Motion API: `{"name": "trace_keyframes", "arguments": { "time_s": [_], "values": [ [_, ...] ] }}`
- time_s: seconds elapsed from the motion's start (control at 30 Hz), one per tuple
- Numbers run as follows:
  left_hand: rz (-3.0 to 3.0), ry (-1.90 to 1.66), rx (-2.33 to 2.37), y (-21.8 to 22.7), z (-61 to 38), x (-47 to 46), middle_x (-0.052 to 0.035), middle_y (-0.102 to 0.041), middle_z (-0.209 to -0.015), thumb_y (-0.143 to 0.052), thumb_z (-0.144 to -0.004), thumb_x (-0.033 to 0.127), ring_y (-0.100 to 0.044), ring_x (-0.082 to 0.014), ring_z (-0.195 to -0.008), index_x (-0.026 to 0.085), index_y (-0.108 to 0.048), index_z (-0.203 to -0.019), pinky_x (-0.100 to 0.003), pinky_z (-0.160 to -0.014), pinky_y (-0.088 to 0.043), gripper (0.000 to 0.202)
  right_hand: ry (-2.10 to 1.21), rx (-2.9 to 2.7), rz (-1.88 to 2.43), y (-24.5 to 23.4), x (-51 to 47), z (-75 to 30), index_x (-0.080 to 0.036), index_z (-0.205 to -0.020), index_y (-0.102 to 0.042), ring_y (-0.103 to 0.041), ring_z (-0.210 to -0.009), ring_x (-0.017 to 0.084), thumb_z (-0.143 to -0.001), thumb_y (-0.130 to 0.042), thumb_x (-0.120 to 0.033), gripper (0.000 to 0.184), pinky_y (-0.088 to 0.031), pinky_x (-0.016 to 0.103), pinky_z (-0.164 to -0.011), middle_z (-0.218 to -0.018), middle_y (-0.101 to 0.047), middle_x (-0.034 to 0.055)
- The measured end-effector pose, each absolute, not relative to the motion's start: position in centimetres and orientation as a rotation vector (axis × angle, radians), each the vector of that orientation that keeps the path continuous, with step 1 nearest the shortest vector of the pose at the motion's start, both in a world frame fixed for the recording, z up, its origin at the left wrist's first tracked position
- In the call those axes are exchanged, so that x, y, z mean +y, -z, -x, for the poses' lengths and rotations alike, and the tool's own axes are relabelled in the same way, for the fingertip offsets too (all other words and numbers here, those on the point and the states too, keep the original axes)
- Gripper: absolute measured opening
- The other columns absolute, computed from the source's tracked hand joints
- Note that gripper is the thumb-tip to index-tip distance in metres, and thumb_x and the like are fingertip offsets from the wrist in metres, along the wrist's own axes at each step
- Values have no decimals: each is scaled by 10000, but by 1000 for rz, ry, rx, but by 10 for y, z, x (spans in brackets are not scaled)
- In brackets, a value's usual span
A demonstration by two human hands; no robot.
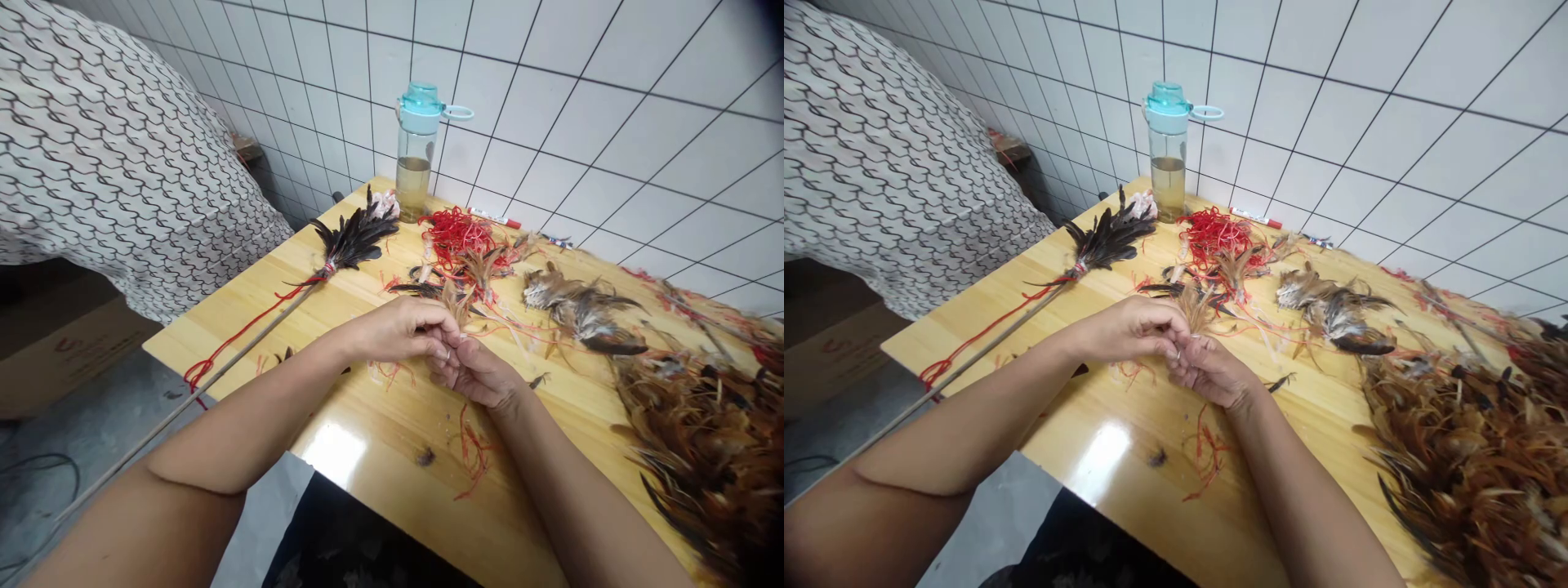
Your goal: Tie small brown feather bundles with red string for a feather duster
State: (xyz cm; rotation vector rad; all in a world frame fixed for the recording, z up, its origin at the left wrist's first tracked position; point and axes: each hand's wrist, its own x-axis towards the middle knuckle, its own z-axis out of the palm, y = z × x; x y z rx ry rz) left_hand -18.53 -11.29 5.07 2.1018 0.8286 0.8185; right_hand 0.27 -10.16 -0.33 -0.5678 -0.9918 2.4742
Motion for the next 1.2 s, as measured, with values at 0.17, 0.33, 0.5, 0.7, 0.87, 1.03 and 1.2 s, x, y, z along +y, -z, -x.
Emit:
{"name": "trace_keyframes", "arguments": {
  "time_s": [0.17,0.33,0.5,0.7,0.87,1.03,1.2],
  "values": [
    [-2183,-832,871,-48,185,-110,-31,-669,-828,-620,-761,117,-600,-98,-766,146,-661,-858,-201,-714,-442,109,-2463,-906,596,1,-102,-1,-193,-924,-621,-392,-590,55,-614,-824,-423,437,-352,175,-527,-722,-508,-37],
    [-2060,-842,886,-45,185,-109,-33,-678,-796,-651,-752,164,-614,-100,-718,137,-661,-836,-199,-668,-453,88,-2434,-936,610,1,-102,-2,-182,-916,-630,-427,-598,49,-634,-821,-393,401,-367,168,-546,-733,-535,-30],
    [-1624,-851,824,-40,181,-110,-16,-637,-650,-580,-838,268,-628,-102,-603,116,-576,-845,-212,-606,-488,152,-2410,-998,575,1,-103,-1,-150,-795,-643,-459,-600,44,-631,-819,-407,352,-378,172,-557,-761,-582,-8],
    [-1607,-957,842,-39,177,-112,19,-587,-613,-553,-845,256,-575,-77,-572,125,-536,-867,-204,-604,-470,134,-2338,-945,621,5,-101,2,-168,-803,-675,-474,-585,36,-710,-767,-397,263,-393,161,-553,-782,-630,-5],
    [-1688,-988,995,-36,172,-114,36,-588,-606,-529,-809,163,-576,-70,-551,143,-526,-869,-179,-564,-440,64,-2326,-885,619,8,-102,6,-164,-793,-659,-495,-575,48,-741,-746,-367,227,-389,167,-535,-743,-637,-3],
    [-1586,-1021,996,-30,168,-114,56,-558,-565,-512,-786,127,-565,-65,-480,152,-502,-851,-167,-500,-435,70,-2345,-802,622,7,-105,11,-168,-801,-646,-518,-604,65,-772,-708,-408,250,-397,168,-545,-699,-621,-2],
    [-1438,-1069,951,-31,164,-113,65,-548,-597,-544,-771,137,-545,-60,-437,157,-482,-873,-173,-453,-436,121,-2340,-790,638,6,-107,14,-160,-780,-645,-532,-652,79,-847,-606,-450,300,-410,181,-568,-724,-613,13]
  ]
}}
